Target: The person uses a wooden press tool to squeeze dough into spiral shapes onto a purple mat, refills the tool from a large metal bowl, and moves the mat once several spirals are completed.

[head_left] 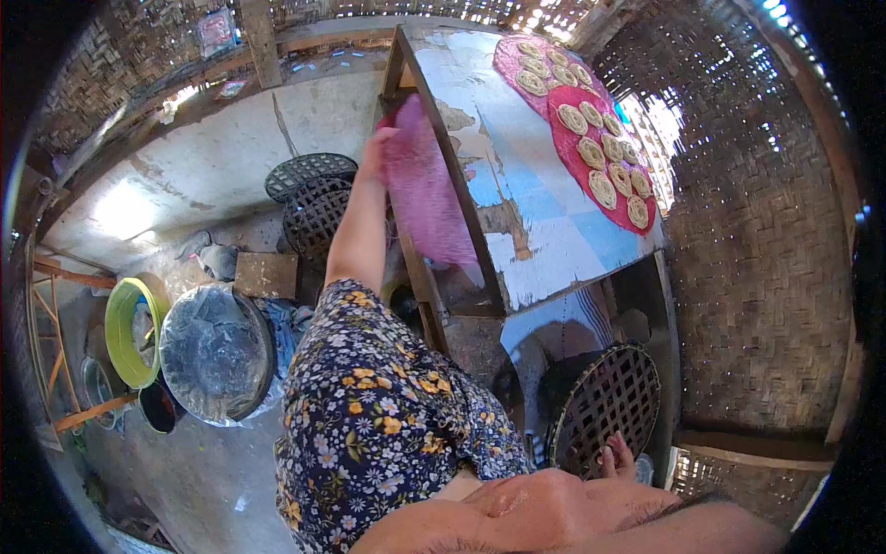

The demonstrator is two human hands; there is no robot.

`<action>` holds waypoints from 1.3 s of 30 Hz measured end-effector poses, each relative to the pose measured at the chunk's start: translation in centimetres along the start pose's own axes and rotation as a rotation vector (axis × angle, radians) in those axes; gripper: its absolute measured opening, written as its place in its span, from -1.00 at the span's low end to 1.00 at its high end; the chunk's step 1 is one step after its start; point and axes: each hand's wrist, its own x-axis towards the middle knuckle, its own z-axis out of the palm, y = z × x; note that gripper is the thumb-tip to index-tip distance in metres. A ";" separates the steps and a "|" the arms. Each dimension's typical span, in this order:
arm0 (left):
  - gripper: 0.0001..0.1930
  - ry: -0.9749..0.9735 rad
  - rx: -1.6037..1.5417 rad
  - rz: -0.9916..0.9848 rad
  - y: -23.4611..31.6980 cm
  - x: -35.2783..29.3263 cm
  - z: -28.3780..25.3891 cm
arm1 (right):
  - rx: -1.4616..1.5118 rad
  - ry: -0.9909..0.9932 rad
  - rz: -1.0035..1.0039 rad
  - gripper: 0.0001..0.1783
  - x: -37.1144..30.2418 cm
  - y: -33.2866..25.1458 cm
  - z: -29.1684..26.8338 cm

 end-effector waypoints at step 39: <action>-0.54 -1.322 1.466 -0.017 -43.1 -32.3 37.2 | 1.109 0.455 0.076 -0.22 0.2 12.4 1.4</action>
